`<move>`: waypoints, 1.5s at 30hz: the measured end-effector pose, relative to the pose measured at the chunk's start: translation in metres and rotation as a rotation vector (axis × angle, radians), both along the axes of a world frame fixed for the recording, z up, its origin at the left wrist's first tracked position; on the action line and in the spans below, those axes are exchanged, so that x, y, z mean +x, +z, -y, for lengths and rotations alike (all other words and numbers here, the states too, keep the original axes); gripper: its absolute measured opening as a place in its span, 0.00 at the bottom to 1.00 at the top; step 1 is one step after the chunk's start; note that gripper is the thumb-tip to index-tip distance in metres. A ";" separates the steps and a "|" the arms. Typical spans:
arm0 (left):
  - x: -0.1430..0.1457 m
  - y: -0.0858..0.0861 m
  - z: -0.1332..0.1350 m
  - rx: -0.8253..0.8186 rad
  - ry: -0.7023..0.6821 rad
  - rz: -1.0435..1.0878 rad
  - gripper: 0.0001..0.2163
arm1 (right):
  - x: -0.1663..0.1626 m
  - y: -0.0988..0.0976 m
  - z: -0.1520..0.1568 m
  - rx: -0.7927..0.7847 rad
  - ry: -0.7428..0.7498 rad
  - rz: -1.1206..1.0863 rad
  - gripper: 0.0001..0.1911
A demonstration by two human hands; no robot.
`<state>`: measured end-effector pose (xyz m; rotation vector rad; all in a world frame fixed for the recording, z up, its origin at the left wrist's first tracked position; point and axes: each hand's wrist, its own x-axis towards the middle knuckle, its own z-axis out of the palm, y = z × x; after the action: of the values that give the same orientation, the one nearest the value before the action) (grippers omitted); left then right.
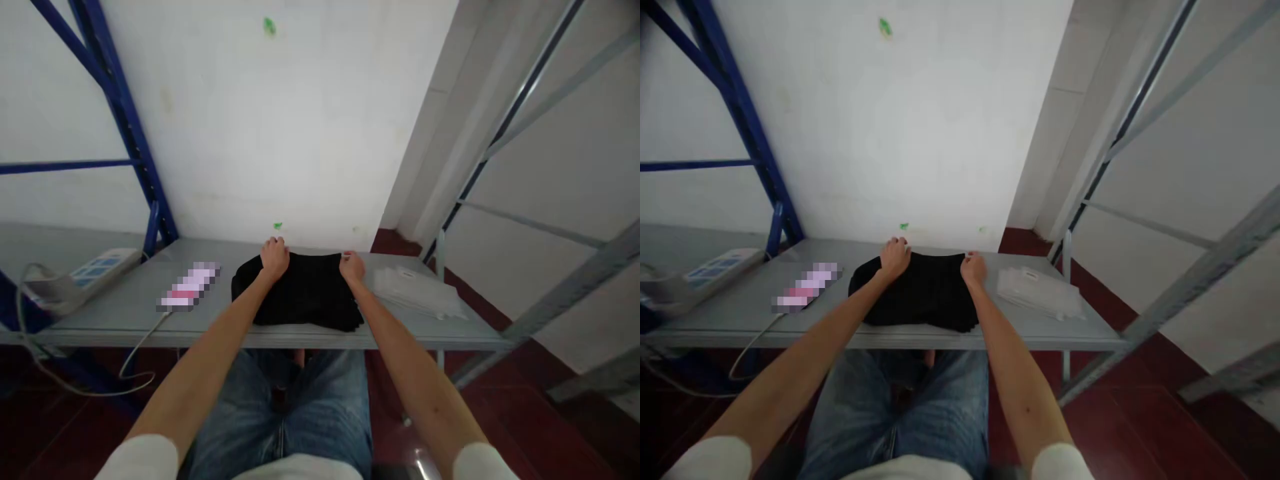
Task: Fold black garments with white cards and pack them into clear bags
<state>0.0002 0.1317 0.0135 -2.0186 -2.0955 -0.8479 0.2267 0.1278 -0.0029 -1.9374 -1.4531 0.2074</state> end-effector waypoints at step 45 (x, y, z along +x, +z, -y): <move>-0.055 -0.080 0.008 -0.241 -0.584 -0.079 0.34 | -0.054 -0.065 0.127 0.010 0.199 0.413 0.40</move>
<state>-0.0545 0.1238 -0.0662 -2.8058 -1.6407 -0.5751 0.1730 0.0009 -0.0683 -1.9009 -1.9112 -0.1202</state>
